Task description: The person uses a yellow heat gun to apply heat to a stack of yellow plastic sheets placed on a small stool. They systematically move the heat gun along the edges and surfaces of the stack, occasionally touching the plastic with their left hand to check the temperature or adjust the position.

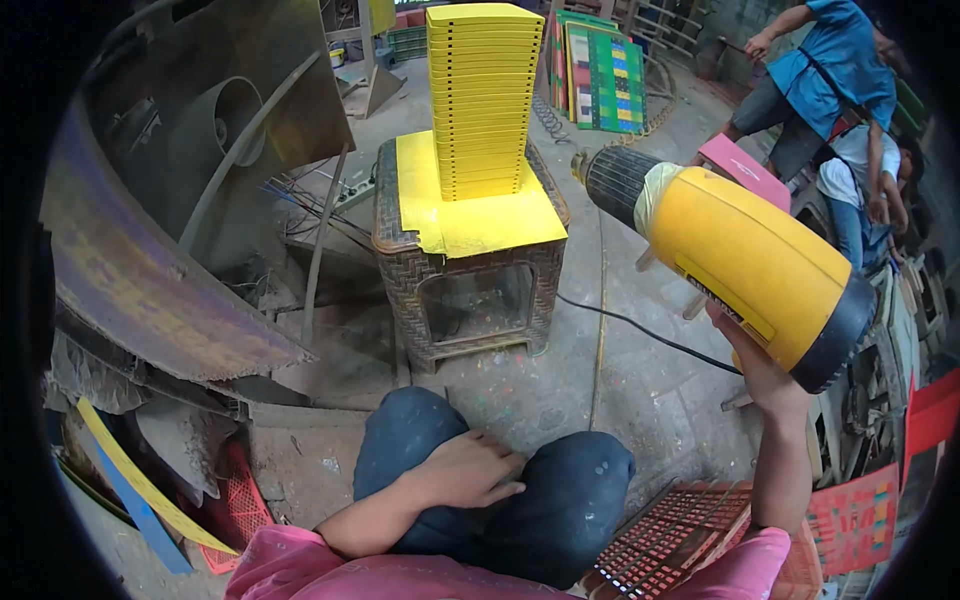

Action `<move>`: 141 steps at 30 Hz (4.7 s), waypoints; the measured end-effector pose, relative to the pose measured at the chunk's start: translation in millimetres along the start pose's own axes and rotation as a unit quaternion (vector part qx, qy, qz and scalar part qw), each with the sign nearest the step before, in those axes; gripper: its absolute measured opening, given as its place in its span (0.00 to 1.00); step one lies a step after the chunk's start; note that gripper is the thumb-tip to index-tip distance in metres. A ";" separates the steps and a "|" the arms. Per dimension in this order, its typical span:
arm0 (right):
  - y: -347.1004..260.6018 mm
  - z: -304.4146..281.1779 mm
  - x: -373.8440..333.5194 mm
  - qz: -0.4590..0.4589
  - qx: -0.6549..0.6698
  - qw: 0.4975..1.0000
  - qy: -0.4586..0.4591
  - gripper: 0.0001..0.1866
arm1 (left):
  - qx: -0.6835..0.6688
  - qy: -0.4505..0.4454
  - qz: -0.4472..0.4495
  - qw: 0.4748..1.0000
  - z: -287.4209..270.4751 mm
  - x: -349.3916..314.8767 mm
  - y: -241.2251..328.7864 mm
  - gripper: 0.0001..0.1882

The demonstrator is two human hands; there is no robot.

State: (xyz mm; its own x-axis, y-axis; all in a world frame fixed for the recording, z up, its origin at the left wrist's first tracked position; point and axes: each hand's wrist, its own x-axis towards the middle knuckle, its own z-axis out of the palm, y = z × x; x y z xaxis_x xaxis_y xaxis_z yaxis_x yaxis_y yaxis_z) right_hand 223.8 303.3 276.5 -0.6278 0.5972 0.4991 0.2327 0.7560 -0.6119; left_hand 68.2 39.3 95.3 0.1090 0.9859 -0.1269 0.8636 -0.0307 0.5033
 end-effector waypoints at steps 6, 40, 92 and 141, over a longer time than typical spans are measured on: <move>-16.4 5.4 10.7 -0.105 -0.030 0.990 0.089 0.10 | -0.008 -0.010 0.020 1.000 -2.1 -12.6 5.6 0.26; 15.1 22.9 22.5 -0.173 -0.136 0.975 -0.032 0.30 | -0.050 0.004 0.063 0.997 10.5 9.0 -6.6 0.22; 44.4 2.9 24.3 -0.365 -0.301 0.875 -0.105 0.38 | -0.023 -0.069 0.058 0.996 -1.8 5.7 -2.1 0.26; -21.0 35.3 67.1 -0.252 -0.187 0.923 0.221 0.20 | -0.002 -0.061 0.059 0.996 9.3 -0.4 -0.8 0.24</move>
State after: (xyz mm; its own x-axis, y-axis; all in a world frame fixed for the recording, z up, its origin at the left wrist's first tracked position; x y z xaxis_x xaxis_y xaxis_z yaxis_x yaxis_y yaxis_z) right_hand 150.5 318.0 301.2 -0.3810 0.1330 0.9150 0.2854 0.9582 -0.0205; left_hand 72.1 37.4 87.0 0.2696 0.9479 -0.1698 0.8388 -0.1446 0.5248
